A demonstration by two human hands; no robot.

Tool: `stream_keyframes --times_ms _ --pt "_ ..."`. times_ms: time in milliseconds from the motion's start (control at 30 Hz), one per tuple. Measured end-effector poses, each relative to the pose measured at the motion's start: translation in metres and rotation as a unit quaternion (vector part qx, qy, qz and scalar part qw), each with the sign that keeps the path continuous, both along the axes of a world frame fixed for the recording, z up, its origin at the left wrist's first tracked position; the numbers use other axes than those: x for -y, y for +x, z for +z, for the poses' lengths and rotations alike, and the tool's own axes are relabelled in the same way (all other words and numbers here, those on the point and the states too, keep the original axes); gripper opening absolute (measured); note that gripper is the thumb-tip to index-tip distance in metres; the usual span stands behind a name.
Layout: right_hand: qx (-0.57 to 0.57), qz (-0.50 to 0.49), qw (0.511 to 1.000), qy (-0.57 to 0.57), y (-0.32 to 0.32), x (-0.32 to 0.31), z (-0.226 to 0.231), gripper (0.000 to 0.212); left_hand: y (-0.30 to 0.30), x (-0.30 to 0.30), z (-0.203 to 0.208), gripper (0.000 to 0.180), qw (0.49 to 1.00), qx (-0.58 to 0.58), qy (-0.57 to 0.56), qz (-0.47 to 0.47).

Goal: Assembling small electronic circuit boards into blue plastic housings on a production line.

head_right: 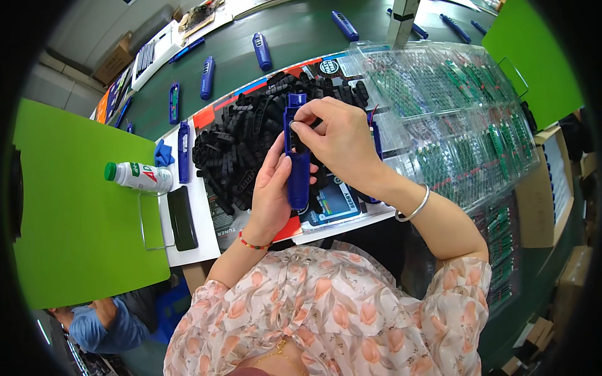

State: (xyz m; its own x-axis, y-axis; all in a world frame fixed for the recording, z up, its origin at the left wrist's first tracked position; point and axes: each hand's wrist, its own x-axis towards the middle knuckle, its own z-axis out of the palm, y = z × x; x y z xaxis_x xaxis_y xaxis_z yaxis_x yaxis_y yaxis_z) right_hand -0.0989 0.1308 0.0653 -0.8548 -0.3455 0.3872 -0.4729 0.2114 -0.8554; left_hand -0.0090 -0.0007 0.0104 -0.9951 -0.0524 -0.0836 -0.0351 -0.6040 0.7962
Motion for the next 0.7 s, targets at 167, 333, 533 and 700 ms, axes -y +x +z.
stream_keyframes --times_ms 167,333,533,700 --pt "-0.058 -0.06 0.993 0.079 0.002 0.003 -0.004 0.01 -0.001 -0.005 0.003 0.053 1.0 -0.012 -0.012 0.006" --pt "-0.105 -0.098 0.988 0.062 -0.001 0.005 -0.018 0.009 -0.005 -0.012 0.009 0.046 0.997 -0.032 -0.058 0.03" --pt "-0.268 -0.113 0.95 0.114 -0.006 0.006 -0.025 0.013 -0.01 -0.015 0.002 0.044 0.993 -0.027 -0.108 0.036" --pt "-0.285 -0.092 0.935 0.193 -0.003 0.007 -0.016 0.013 -0.012 -0.014 -0.005 0.048 0.993 -0.01 -0.114 0.038"
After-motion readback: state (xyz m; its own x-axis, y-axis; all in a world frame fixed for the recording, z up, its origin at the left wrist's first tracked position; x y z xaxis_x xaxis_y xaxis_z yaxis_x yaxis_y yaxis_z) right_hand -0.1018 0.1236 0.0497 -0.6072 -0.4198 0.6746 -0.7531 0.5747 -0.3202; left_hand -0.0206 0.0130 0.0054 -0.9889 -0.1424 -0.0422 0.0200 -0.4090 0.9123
